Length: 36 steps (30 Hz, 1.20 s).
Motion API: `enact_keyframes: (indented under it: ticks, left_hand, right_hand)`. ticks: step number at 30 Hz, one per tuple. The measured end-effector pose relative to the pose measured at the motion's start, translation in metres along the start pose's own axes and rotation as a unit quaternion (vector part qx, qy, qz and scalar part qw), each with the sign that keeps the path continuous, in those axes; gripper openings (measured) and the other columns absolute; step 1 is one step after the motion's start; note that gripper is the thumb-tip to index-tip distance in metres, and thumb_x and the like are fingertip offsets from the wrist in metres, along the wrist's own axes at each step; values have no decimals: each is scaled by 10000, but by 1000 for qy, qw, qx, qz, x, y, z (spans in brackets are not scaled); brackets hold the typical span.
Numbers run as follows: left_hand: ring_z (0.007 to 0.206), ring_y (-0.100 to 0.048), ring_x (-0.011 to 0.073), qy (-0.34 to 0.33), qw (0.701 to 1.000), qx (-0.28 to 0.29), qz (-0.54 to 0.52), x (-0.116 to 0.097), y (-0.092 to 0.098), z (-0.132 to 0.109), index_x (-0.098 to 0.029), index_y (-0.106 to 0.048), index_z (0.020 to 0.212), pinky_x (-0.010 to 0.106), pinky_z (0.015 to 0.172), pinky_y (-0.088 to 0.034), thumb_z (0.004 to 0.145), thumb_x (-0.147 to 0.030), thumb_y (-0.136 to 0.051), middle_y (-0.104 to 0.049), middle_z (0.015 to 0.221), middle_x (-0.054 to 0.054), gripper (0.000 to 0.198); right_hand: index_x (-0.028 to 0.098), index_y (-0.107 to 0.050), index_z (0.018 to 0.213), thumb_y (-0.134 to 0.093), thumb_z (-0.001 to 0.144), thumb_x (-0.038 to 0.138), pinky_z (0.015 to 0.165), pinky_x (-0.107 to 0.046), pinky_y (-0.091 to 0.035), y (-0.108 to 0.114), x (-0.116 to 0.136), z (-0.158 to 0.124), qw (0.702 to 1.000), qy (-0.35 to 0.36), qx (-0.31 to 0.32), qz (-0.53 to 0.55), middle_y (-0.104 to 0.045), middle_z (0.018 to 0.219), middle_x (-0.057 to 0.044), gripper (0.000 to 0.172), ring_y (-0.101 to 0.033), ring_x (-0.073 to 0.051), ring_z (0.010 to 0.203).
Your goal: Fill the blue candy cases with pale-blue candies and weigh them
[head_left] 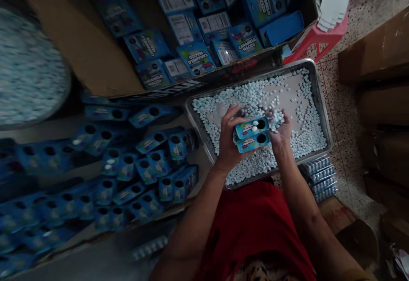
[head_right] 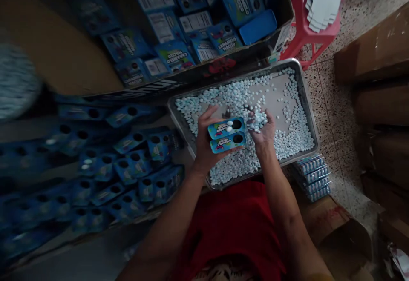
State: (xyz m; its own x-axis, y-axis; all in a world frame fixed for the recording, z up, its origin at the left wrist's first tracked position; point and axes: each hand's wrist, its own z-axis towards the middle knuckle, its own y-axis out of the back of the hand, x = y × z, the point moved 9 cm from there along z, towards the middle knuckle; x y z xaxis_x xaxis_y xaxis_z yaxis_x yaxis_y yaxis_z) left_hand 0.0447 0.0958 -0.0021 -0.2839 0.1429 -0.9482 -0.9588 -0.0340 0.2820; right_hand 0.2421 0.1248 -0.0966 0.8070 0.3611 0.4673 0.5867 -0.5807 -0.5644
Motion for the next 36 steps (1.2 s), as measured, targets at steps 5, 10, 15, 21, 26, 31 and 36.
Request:
enact_keyframes:
  ticks: [5,10,15,21,26,31,36]
  left_hand:
    - [1204,-715,316,29,998,-47,39,8,22,-11,-270,-608,1363,487,1069,-580,801,-521,-981,-710,1297,94,720]
    - [1105,-707,319,62,991,-68,94,6,12,-14,-243,-644,1264,448,989,-571,693,-418,-1015,-723,1177,74,703]
    - [1094,-721,332,117,986,-38,111,13,6,-26,-243,-654,1259,442,963,-579,580,-352,-1047,-743,1167,66,793]
    - [1147,-747,329,152,988,-14,26,37,6,-34,-266,-636,1346,475,1008,-606,626,-476,-1068,-760,1247,78,867]
    - [1271,-749,342,98,991,-25,-86,57,-1,-15,-294,-608,1365,520,1082,-630,660,-613,-1047,-738,1350,102,890]
    - [1428,-706,373,65,985,-24,-158,75,10,-5,-365,-554,1408,624,1152,-623,710,-643,-1018,-687,1518,128,883]
    - [1363,-746,385,63,984,23,-167,74,13,-14,-353,-552,1426,598,1073,-663,701,-606,-1035,-719,1480,146,907]
  right_hand:
    - [277,-672,881,-732,902,565,731,-339,-613,-69,32,-73,982,110,120,-92,-737,896,-17,295,-730,-197,833]
    - [283,-665,781,-682,932,538,924,-397,-604,-101,35,-105,940,254,80,-213,-708,939,-30,297,-705,-215,892]
    - [280,-637,789,-653,1030,619,810,-340,-561,-110,34,-89,918,295,51,-259,-627,844,6,416,-601,-161,699]
    - [294,-570,762,-520,1071,666,1010,-419,-568,-122,25,-92,902,300,124,-283,-659,831,-21,487,-676,-225,906]
    - [339,-762,1027,-383,1128,651,1215,-565,-512,-115,20,-106,871,291,199,-341,-796,1164,-51,501,-710,-282,1315]
    - [409,-630,1556,-493,1076,722,1352,-688,-356,-40,29,-116,692,307,207,-619,-399,1834,-39,589,-384,-361,1702]
    - [350,-629,1610,-773,967,492,1353,-737,-300,26,-29,-107,357,236,322,-845,-357,1853,-144,674,-280,-479,1730]
